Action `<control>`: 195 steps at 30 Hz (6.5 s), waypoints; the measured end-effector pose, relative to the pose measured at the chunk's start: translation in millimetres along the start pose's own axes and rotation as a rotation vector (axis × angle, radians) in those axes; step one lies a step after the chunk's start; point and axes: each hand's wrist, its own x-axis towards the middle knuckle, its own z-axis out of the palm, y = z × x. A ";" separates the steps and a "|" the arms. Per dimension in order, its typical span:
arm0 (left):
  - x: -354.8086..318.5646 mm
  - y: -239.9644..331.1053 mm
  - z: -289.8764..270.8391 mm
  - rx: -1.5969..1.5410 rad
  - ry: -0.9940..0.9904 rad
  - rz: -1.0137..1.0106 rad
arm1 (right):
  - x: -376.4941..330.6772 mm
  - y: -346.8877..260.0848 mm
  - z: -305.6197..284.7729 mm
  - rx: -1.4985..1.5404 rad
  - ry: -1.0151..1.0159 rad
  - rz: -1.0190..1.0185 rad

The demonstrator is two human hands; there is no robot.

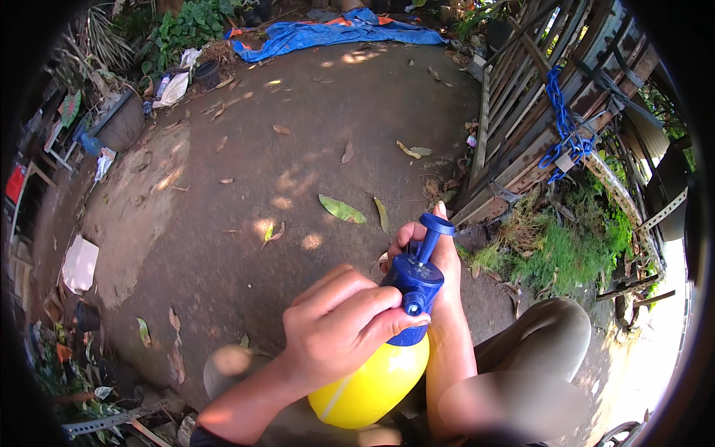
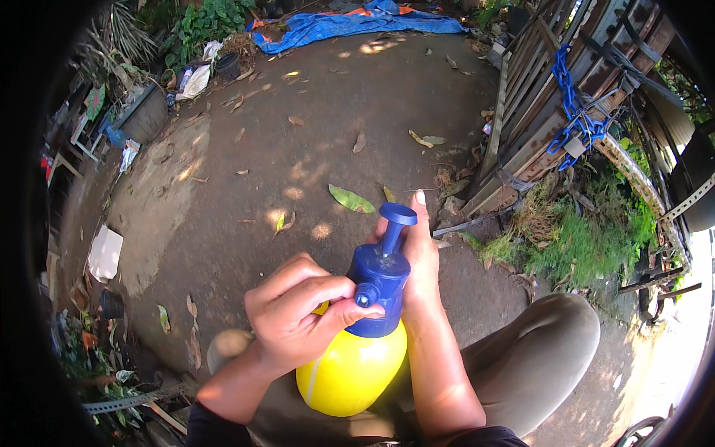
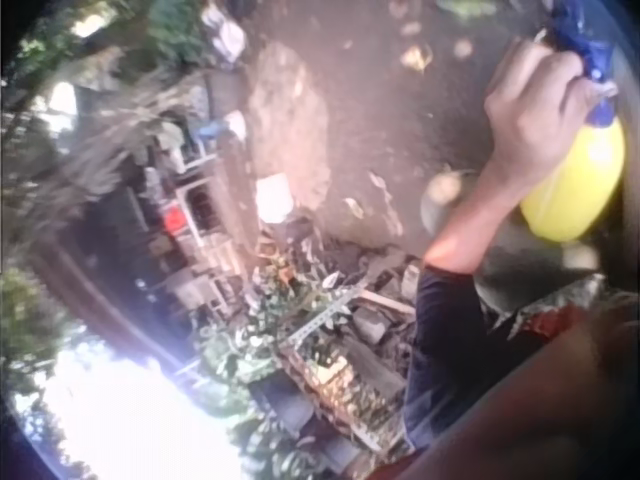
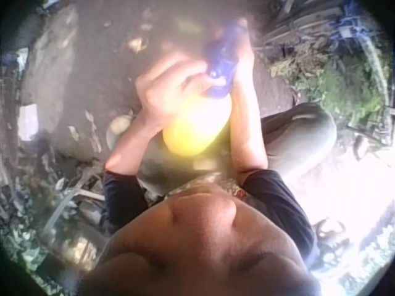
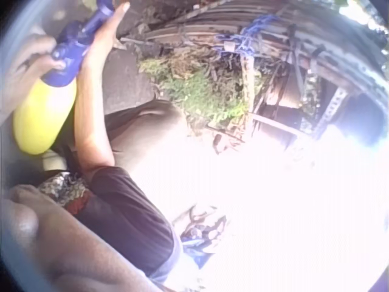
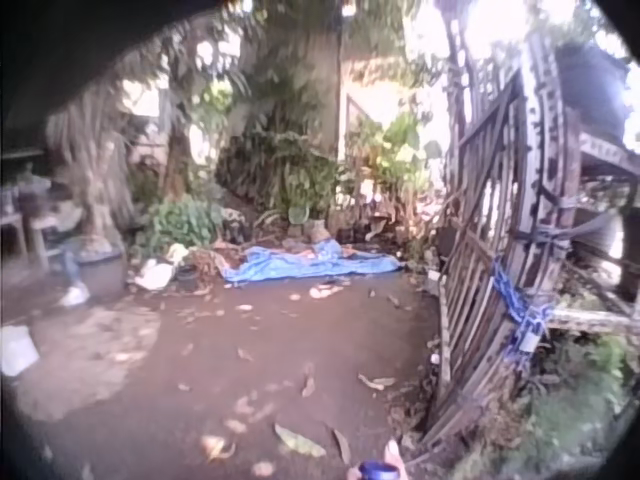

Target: The person assembles a yellow garden sprayer by attaching the blue pump handle and nozzle to the container. They pump the handle to pressurize the unit and then walk to a nearby bucket to pick up a small object.

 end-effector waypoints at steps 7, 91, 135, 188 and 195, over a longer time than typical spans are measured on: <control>6.4 25.1 -17.2 0.022 -0.079 0.072 | -31.3 -26.6 12.3 0.037 -0.058 -0.065; 7.6 -12.9 29.9 -0.074 -0.075 -0.110 | 29.7 4.6 -28.4 0.177 0.050 0.009; -75.0 -233.0 91.7 -0.496 -0.006 -1.080 | 95.8 123.2 -107.2 -0.319 -0.446 -0.201; -104.7 -249.1 97.9 -0.141 -0.003 -1.058 | 65.8 52.9 59.3 -1.739 -0.040 -0.447; -111.1 -259.7 61.1 -0.241 0.029 -1.259 | 55.0 5.1 121.3 -1.792 -0.146 -0.300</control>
